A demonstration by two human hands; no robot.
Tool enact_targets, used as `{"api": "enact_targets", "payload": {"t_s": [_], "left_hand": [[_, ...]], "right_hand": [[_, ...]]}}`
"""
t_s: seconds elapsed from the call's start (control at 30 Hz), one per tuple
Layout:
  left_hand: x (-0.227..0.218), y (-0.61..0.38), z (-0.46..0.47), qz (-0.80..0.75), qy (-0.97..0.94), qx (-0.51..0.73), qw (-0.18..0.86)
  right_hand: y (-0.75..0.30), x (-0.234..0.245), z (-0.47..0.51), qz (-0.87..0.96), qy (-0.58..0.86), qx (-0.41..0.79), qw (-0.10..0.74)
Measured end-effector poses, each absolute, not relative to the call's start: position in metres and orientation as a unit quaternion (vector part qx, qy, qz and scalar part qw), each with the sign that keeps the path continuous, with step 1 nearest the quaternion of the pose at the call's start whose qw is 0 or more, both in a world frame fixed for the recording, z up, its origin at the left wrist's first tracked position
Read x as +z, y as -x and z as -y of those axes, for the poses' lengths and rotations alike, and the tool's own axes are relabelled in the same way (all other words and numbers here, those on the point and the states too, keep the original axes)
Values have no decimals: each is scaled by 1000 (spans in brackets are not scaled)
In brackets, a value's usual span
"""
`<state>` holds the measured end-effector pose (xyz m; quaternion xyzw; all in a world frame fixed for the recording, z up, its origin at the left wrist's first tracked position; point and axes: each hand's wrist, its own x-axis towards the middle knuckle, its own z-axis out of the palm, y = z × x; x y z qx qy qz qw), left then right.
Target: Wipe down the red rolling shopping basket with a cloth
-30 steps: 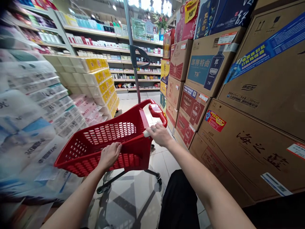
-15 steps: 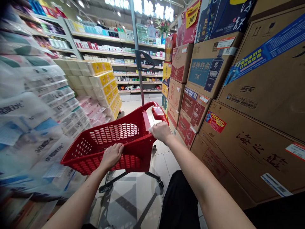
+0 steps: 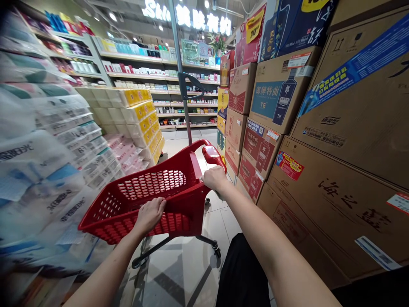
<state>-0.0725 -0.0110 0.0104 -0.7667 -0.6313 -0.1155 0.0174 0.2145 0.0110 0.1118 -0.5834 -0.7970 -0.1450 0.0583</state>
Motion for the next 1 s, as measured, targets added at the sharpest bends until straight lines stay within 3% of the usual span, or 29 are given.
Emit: {"api": "enact_targets", "payload": {"t_s": [0.13, 0.4, 0.67, 0.83, 1.0], "left_hand": [[9, 73, 14, 627, 770, -116, 24], [7, 71, 15, 627, 769, -122, 38], [5, 66, 3, 641, 756, -123, 38], [7, 66, -1, 641, 758, -111, 46], [9, 62, 2, 644, 757, -91, 65]], "right_hand": [[-205, 113, -16, 783, 613, -99, 23], [-214, 89, 3, 779, 570, -200, 168], [-206, 57, 7, 774, 520, -282, 226], [-200, 60, -1, 774, 534, -269, 210], [-186, 75, -20, 773, 581, -210, 141]]}}
